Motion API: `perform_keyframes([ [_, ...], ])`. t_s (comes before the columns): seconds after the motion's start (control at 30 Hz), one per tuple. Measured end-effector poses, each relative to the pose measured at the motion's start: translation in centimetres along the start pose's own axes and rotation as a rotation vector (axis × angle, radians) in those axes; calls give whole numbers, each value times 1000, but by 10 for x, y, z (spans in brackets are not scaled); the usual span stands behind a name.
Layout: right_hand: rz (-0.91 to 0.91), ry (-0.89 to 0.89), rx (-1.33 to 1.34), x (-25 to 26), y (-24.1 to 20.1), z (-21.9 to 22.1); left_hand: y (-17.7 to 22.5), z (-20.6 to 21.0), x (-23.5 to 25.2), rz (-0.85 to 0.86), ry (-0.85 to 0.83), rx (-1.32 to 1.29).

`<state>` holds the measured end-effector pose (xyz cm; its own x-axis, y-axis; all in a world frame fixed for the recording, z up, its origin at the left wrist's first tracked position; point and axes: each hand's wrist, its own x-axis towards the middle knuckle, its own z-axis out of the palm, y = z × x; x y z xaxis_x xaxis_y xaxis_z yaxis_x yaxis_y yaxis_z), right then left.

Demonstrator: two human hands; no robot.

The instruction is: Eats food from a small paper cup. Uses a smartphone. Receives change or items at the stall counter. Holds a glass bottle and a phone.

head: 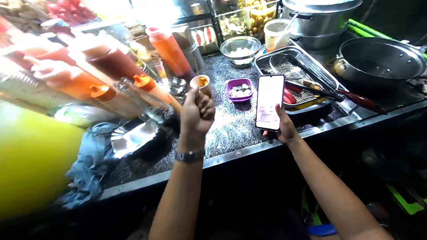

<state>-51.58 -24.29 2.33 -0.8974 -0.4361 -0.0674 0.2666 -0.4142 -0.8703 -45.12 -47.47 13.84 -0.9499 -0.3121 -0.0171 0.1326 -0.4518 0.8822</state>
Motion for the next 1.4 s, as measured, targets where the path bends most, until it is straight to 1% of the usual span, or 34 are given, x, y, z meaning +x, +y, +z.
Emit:
perform_keyframes([
  [0.03,-1,-3,-17,0,0,-1,-7,-12,-30,-33,-26,-93],
  [0.07,0,-5,-43,0,0,-1,-14,-21,-57,-69,-2,-198],
  [0.17,-60,-38,-50,5,0,-2,-34,-32,-125,-159,271,-453],
  [0.2,-78,-53,-54,7,-1,-2,-41,-38,-144,-171,301,-545],
  [0.27,-103,-95,-88,8,-1,-1,-52,-55,-176,-164,241,-663],
  [0.33,-112,-141,-134,8,-3,-1,-58,-70,-202,-176,159,-737],
  [0.37,-117,-159,-154,8,-4,-1,-59,-75,-213,-178,144,-761],
  [0.53,-179,-211,-193,9,-4,-1,-58,-95,-255,-152,100,-745],
  [0.57,-185,-220,-194,9,-4,-1,-57,-99,-261,-180,129,-687],
  [0.63,-175,-239,-191,6,-4,0,-56,-106,-268,-255,242,-499],
  [0.67,-165,-252,-184,6,-4,-3,-54,-111,-272,-268,280,-384],
  [0.7,-152,-274,-146,7,-2,-10,-49,-118,-277,-242,290,-247],
  [0.73,-137,-314,-76,12,3,-25,-40,-125,-283,-179,302,-59],
  [0.77,-131,-333,-21,20,8,-38,-29,-133,-291,-84,337,191],
  [0.83,-122,-336,60,36,16,-61,-3,-154,-303,111,532,859],
  [0.87,-127,-340,84,41,20,-67,13,-167,-306,164,641,1193],
  [0.9,-132,-327,74,44,21,-69,28,-181,-306,144,734,1438],
  [0.93,-137,-287,47,41,19,-62,41,-196,-307,91,802,1592],
  [0.97,-145,-254,18,36,16,-54,50,-208,-311,0,868,1699],
  [1.03,-153,-189,-36,24,9,-35,60,-224,-320,-190,972,1811],
  [1.07,-157,-197,-53,18,6,-28,58,-230,-326,-235,993,1858],
  [1.2,-163,-185,-139,4,-5,-11,38,-253,-344,-171,930,2023],
  [1.3,-145,-126,-100,2,-5,-8,38,-265,-354,-183,975,2028],
  [1.4,-122,-22,-89,-9,-6,6,37,-280,-366,-117,1046,1977],
])
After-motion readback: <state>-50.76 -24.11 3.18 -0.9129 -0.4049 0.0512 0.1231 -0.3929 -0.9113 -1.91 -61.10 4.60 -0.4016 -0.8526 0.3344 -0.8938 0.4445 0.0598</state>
